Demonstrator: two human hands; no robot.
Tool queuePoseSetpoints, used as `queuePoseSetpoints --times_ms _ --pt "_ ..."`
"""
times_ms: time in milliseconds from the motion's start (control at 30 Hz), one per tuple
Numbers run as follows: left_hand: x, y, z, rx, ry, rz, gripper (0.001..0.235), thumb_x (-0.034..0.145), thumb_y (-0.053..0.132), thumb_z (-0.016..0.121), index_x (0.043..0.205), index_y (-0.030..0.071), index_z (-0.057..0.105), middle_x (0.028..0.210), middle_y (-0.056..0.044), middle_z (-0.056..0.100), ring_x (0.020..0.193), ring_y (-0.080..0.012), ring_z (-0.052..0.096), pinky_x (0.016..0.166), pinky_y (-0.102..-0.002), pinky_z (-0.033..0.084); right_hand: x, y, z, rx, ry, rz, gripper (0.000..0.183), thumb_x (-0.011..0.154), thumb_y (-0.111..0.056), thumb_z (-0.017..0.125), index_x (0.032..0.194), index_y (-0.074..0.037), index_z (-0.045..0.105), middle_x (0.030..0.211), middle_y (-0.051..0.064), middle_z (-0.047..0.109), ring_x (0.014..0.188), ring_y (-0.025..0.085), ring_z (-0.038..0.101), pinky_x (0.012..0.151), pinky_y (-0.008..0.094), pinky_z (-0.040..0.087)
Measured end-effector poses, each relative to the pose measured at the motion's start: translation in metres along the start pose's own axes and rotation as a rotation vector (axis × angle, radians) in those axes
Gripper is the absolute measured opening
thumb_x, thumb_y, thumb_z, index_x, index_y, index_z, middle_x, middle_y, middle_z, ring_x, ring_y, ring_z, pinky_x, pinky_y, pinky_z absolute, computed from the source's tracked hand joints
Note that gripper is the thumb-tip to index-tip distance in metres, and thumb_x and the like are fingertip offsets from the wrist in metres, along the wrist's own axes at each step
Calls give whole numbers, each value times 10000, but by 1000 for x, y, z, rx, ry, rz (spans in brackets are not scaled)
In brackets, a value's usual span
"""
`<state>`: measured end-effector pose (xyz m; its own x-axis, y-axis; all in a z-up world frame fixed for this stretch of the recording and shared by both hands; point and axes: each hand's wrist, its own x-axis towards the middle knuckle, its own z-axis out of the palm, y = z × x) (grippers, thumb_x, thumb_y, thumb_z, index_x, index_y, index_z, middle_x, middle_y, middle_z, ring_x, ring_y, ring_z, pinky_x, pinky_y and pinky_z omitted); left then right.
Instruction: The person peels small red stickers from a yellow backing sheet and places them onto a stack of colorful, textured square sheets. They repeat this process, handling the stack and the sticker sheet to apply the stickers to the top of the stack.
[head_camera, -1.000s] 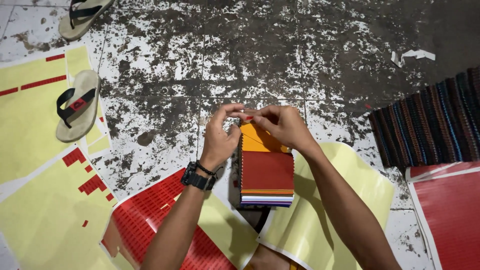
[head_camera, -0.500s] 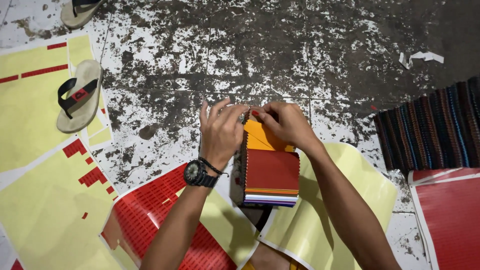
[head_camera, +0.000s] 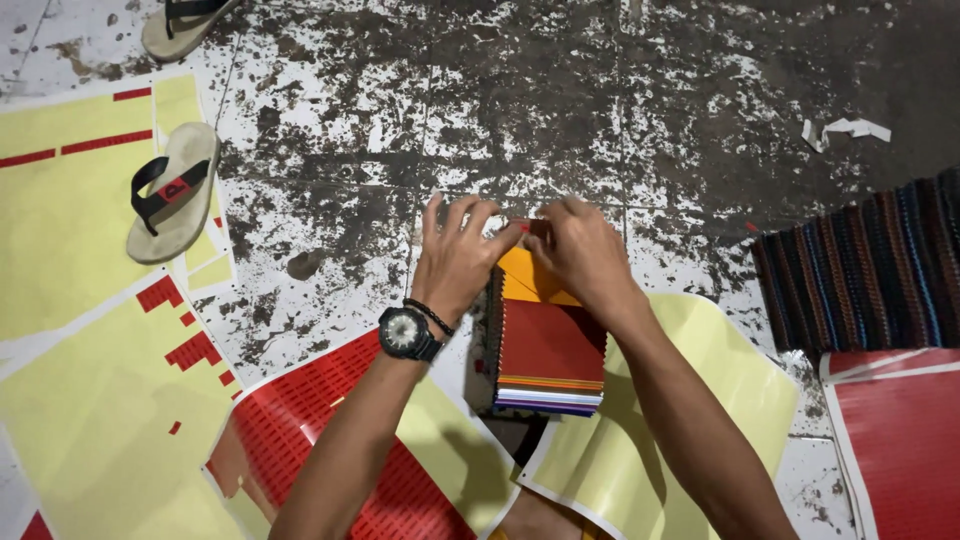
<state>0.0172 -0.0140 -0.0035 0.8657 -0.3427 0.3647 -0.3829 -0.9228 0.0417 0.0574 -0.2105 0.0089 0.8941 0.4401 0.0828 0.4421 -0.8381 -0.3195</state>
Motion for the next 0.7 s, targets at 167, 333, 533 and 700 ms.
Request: queuePoseSetpoints --times_ms 167,333,533,700 --pt "4 -3 -8 -49 -9 8 234 1004 148 584 1085 305 739 1250 -34 616 1300 -253 540 1119 -640 384 16 17 -7 -2 59 -137 306 789 -152 857 1068 -79 755 976 121 645 959 364 673 749 452 598" --pt "1 -8 -1 -390 77 -146 335 986 -22 503 1131 195 713 1251 -74 613 1256 -290 595 1106 -615 423 9 30 1 84 110 -240 189 780 -111 860 940 -75 766 796 98 690 810 338 712 664 431 592" --pt "0 -9 -4 -982 315 -334 414 790 -174 452 1018 73 694 1133 -119 690 1026 -296 715 880 -412 586 -15 13 -13 -169 396 -418 122 784 -180 882 809 -185 763 953 1 705 911 181 651 768 326 563" --pt "2 -4 -20 -1325 290 -425 354 805 -202 444 1004 5 650 1152 -202 664 997 -343 750 915 -489 611 -28 16 -7 -124 276 -408 107 809 -78 817 771 -154 752 819 12 744 803 205 728 679 318 603"
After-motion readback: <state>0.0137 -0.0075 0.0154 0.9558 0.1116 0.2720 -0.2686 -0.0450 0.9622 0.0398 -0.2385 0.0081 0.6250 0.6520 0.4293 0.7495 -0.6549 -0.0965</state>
